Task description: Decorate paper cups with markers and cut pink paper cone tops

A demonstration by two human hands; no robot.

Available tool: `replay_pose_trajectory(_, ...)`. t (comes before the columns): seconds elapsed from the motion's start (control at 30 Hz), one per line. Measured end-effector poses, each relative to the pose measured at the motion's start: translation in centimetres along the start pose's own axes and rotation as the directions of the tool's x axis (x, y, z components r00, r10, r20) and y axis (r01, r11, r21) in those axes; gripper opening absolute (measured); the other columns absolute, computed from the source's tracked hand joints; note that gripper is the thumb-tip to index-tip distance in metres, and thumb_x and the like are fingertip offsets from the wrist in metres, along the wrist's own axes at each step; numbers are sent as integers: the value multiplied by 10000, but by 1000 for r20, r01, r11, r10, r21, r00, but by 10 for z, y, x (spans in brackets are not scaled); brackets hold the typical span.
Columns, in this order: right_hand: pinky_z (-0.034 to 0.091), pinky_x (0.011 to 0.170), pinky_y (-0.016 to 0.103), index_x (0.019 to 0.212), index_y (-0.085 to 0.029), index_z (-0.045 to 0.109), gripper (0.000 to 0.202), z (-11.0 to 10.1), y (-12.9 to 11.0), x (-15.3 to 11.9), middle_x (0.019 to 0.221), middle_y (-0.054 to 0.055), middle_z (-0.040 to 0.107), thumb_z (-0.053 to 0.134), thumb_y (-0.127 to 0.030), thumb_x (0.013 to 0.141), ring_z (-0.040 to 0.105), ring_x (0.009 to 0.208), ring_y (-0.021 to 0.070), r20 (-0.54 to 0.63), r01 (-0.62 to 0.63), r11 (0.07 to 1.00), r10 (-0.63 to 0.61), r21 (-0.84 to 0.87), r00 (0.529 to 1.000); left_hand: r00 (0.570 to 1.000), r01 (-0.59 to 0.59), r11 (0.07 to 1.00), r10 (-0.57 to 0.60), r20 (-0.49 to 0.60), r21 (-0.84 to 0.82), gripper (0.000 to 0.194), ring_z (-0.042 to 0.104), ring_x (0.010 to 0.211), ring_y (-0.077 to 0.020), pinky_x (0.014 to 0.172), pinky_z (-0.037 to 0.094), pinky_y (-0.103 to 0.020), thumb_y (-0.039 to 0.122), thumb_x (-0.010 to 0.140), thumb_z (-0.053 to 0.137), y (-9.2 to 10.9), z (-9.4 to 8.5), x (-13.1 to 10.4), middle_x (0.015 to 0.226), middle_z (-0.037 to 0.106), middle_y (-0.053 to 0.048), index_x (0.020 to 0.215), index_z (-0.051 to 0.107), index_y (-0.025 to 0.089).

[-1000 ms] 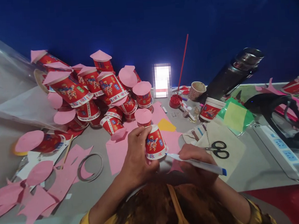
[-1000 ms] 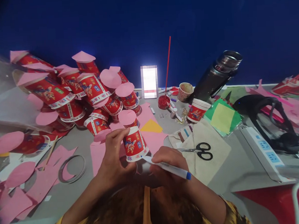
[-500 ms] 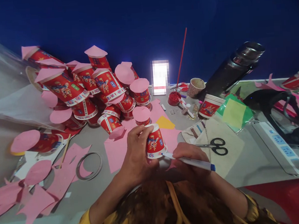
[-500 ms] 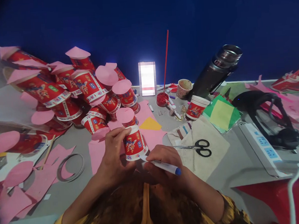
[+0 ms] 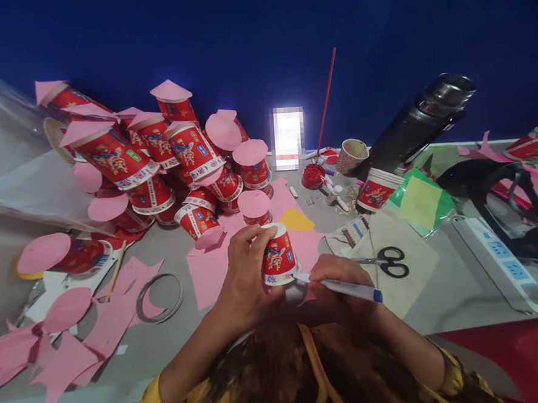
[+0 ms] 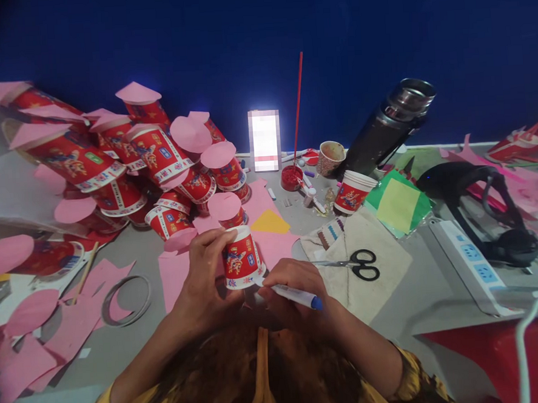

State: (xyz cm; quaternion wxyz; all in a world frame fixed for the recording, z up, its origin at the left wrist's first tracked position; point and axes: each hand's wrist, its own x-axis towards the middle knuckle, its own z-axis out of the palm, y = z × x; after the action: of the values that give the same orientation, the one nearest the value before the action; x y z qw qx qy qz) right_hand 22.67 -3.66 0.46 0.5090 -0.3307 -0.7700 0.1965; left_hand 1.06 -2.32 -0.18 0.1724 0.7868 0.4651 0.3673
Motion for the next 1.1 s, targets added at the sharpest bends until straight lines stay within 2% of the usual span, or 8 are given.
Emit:
replay_pose_trajectory(0.13, 536, 586, 275, 998, -243, 648, 64, 0, 0, 0, 718, -2, 728, 640, -180, 1001, 696, 600, 164, -24, 11, 1000, -11, 0, 1000, 1000, -14, 1000, 14, 9, 6, 972, 480, 1401, -395, 1190, 457, -617, 72, 685, 697, 1, 0, 0, 1445, 440, -145, 1576, 370, 281)
replay_pose_trajectory(0.4, 547, 603, 263, 994, -244, 624, 60, 0, -2, 2, 714, -10, 732, 619, -199, 1033, 700, 606, 153, 23, 19, 1000, -18, -15, 1000, 999, -49, 999, 49, 18, 16, 874, 494, 1389, -379, 1173, 474, -593, 110, 781, 684, 3, 0, 2, 1422, 455, -144, 1575, 365, 286)
replay_pose_trajectory(0.67, 544, 599, 254, 966, -235, 621, 89, 1, -2, 1, 705, -13, 726, 606, -196, 1044, 692, 600, 142, 0, 20, 1000, -20, -23, 1000, 998, -46, 998, 44, 36, 48, 886, 486, 1394, -388, 1167, 467, -603, 89, 729, 663, 1, 2, 0, 1430, 457, -159, 1560, 395, 238)
replay_pose_trajectory(1.1, 532, 595, 259, 935, -232, 624, 151, 2, -4, 0, 694, -5, 728, 581, -240, 1080, 690, 599, 138, 39, 6, 1000, -6, -10, 999, 998, -63, 996, 61, 32, 69, 910, 493, 1386, -386, 1141, 473, -607, 97, 728, 668, 2, 3, 0, 1429, 460, -155, 1569, 367, 269)
